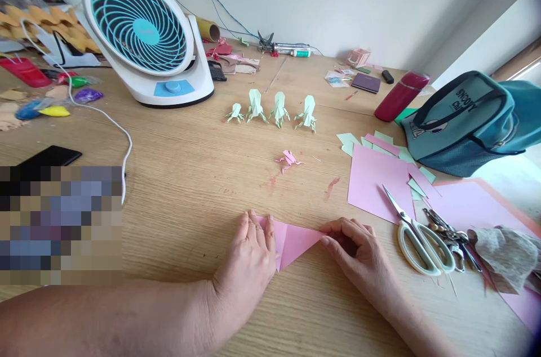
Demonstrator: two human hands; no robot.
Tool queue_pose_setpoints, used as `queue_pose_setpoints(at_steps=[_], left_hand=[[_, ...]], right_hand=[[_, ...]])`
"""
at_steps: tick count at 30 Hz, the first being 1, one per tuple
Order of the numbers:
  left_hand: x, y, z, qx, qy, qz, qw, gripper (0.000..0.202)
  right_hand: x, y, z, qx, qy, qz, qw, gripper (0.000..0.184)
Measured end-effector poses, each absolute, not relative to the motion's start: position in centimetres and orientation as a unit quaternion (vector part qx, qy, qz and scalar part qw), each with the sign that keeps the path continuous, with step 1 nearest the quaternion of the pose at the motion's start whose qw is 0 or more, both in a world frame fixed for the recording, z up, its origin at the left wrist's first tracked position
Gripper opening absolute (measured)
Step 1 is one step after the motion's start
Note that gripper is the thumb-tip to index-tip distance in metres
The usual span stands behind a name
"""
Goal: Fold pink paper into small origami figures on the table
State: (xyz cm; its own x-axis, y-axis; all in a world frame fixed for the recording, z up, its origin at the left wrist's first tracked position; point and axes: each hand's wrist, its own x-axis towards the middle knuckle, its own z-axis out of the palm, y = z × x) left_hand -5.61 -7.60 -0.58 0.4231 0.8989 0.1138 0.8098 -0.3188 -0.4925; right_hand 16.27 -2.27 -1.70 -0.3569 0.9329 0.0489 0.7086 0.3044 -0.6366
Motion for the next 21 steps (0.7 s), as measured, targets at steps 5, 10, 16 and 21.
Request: queue_pose_setpoints(at_steps=[5,10,16,21], left_hand=[[-5.7,-8.0,0.1,-0.8,-0.551,0.092,0.218,0.054],[-5.7,-8.3,0.4,-0.827,-0.528,0.068,0.178,0.057],[-5.5,-8.5,-0.5,-0.885,-0.439,0.039,0.148,0.041],[-5.4,-8.4,-1.4,-0.899,-0.414,0.017,0.141,0.039]], right_hand=[[15.9,-2.5,-1.5,-0.55,-0.746,0.308,0.214,0.017],[16.3,-2.3,-1.9,-0.542,-0.735,0.331,0.238,0.018],[16.2,-2.3,-1.7,-0.544,-0.729,0.329,0.253,0.017],[16.3,-2.3,-1.4,-0.547,-0.719,0.338,0.263,0.019]])
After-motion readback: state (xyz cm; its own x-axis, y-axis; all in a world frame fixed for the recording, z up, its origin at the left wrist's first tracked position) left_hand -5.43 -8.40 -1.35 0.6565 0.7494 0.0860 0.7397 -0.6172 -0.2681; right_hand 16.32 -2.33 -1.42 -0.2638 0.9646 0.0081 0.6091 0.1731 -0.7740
